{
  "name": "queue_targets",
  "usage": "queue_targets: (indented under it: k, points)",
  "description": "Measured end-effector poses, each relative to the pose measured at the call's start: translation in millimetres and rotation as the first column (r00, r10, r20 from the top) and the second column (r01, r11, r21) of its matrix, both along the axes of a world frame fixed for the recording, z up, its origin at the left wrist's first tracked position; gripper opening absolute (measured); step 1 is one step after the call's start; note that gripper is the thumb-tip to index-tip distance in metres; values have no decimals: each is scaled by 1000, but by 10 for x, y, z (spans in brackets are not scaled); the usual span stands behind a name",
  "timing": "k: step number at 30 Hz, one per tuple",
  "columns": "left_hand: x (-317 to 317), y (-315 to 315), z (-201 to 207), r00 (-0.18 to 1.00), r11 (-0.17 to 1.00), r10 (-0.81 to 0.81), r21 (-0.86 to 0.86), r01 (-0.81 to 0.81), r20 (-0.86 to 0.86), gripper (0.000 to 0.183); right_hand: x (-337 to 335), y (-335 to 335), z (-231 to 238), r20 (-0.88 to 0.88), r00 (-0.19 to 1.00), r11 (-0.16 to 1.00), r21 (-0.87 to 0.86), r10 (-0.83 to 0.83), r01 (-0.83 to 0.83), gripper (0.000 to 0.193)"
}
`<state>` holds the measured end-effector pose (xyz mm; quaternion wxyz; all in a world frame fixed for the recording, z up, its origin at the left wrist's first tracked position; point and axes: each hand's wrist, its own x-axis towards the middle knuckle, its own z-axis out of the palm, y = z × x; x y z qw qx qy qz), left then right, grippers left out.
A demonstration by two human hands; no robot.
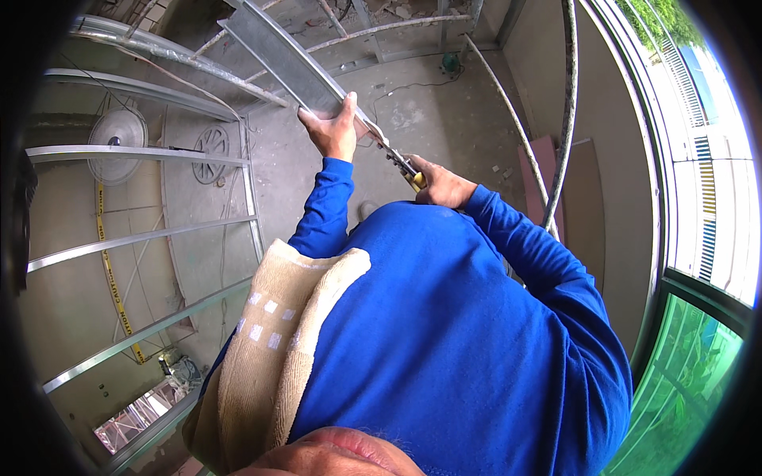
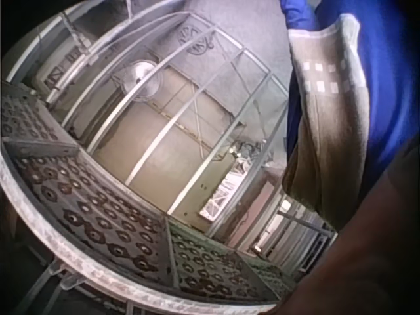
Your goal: The person measures a metal frame with a tape measure, then uses tin snips to cut the frame into smaller pieces. The person repeatedly positions and cuts the metal frame, handling the cut pieces and continuing the cutting process.
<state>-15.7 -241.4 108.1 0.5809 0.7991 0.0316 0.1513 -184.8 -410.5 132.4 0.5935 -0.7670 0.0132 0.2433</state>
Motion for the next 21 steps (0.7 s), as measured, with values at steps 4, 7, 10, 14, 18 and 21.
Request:
queue_targets:
  k: [4,7,10,14,18,21]
  points:
    - [14,-14,-63,1000,997,5,-81,-4,16,95,36,-8,-84,-22,999,999,45,31,-30,78]
    - [34,-57,-127,998,971,56,-233,-57,-13,91,41,-15,-146,23,1000,999,31,12,-13,80]
    - [12,-66,-151,993,978,117,-171,-121,-32,88,44,17,-188,123,992,999,4,-42,42,82]
    - [-34,-22,-110,996,994,74,-82,-78,-46,89,78,23,-192,30,1000,999,-44,-8,9,84]
    - [-24,-31,-75,996,994,74,-82,-78,-50,91,100,11,-180,28,999,993,-115,14,-11,81]
    - [0,-54,-74,997,994,61,-87,-64,-44,92,92,20,-185,25,1000,983,-182,4,0,76]
